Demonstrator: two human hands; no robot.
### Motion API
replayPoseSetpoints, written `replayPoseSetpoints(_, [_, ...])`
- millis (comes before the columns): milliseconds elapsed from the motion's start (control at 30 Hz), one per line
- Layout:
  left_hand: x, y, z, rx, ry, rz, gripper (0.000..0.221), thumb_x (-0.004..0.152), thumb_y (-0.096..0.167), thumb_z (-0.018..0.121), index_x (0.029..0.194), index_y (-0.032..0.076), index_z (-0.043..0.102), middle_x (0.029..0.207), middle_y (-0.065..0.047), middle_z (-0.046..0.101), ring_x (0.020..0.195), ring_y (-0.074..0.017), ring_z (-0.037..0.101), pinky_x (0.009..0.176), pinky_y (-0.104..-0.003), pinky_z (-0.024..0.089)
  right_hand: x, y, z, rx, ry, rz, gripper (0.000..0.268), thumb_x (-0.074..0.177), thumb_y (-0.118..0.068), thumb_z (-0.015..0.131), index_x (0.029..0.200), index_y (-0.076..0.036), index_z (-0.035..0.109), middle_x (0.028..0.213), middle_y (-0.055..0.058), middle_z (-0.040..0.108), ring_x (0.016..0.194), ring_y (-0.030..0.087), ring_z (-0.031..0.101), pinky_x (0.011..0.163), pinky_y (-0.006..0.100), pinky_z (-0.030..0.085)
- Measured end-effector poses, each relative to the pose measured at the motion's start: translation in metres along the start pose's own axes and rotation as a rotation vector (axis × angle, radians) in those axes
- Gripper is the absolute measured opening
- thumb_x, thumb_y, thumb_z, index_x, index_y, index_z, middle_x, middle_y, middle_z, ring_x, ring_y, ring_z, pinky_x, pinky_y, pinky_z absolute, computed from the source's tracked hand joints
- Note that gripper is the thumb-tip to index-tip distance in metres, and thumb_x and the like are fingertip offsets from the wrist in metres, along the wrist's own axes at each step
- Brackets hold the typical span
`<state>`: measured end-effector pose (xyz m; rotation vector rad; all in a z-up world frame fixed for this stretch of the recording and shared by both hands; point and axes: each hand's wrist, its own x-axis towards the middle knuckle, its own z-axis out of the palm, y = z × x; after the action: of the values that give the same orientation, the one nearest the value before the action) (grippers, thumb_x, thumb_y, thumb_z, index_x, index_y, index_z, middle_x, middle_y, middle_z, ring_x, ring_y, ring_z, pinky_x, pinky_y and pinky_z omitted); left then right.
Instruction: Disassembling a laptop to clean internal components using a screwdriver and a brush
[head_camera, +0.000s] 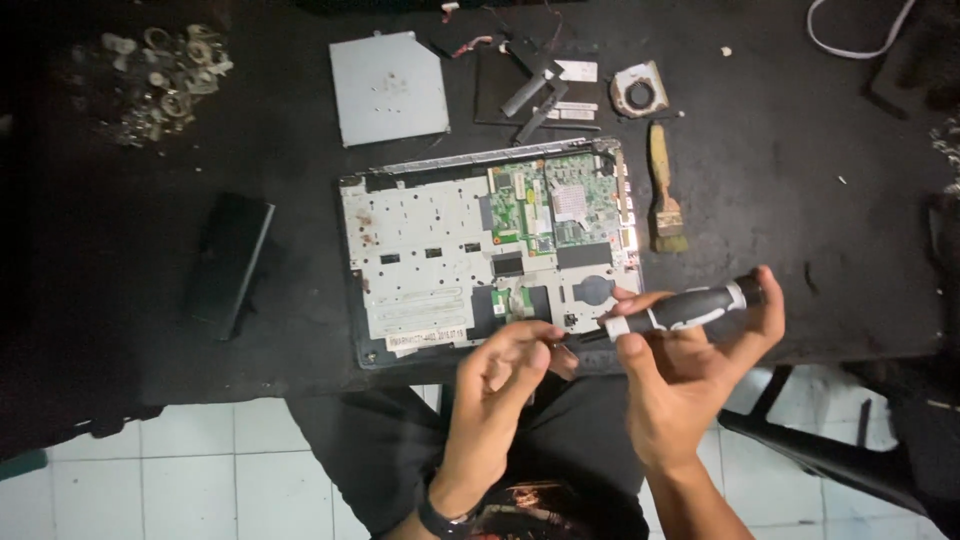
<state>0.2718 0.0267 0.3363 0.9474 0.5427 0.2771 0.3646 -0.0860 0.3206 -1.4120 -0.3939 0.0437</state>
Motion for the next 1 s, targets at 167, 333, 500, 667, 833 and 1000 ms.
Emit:
replayPoseSetpoints(167, [0.006,-0.001,-0.001,0.031,0.042,0.015,0.021,0.096,0.021,0.069,0.101,0.001,0.072,0.09,-0.012,0.076,0.084,-0.0222,0.072,0.084,-0.034,0.061,0.001,0.005,-0.001,-0.014,-0.026,-0.021,0.088,0.096,-0.007,0.068,0.16,-0.02,0.009,0.087,0.021,0.063,0.093,0.033,0.068,0.112,0.058,0.06])
replayPoseSetpoints(333, [0.034,0.019,-0.038,0.296,0.019,0.141,0.022,0.097,0.027,0.067,0.107,0.008,0.072,0.101,-0.009,0.078,0.091,-0.0184,0.074,0.085,-0.027,0.063,0.001,0.01,-0.013,-0.057,0.041,-0.069,0.084,0.102,0.0,0.065,0.162,-0.025,0.012,0.098,0.022,0.061,0.096,0.031,0.065,0.116,0.057,0.059])
replayPoseSetpoints(500, [0.112,0.083,-0.087,1.026,0.193,0.588,0.017,0.099,0.013,0.068,0.115,0.008,0.072,0.112,-0.009,0.077,0.102,-0.0183,0.074,0.092,-0.029,0.061,0.006,0.016,-0.026,-0.108,-0.001,0.034,0.085,0.099,0.011,0.061,0.157,-0.025,0.011,0.101,0.029,0.061,0.1,0.037,0.065,0.117,0.056,0.052])
replayPoseSetpoints(667, [0.187,0.109,-0.145,1.309,0.273,0.685,0.013,0.099,0.013,0.072,0.106,0.005,0.079,0.102,-0.01,0.077,0.087,-0.0244,0.073,0.074,-0.037,0.058,0.008,0.026,-0.031,-0.103,0.039,0.103,0.086,0.092,0.011,0.063,0.153,-0.023,0.013,0.104,0.027,0.063,0.096,0.032,0.065,0.11,0.05,0.051])
replayPoseSetpoints(833, [0.218,0.096,-0.172,1.438,0.221,0.644,0.011,0.099,0.012,0.076,0.106,0.006,0.082,0.1,-0.013,0.073,0.072,-0.0277,0.068,0.063,-0.042,0.056,0.012,0.032,-0.045,-0.173,0.035,0.119,0.082,0.094,0.008,0.062,0.152,-0.023,0.014,0.096,0.025,0.064,0.093,0.031,0.067,0.103,0.047,0.052])
replayPoseSetpoints(1000, [0.224,0.096,-0.176,1.478,0.239,0.691,0.011,0.097,0.009,0.08,0.107,0.007,0.084,0.096,-0.01,0.071,0.07,-0.0249,0.062,0.062,-0.039,0.049,0.019,0.036,-0.048,-0.116,0.014,0.092,0.084,0.093,0.009,0.063,0.153,-0.024,0.014,0.097,0.021,0.065,0.094,0.03,0.067,0.104,0.049,0.054])
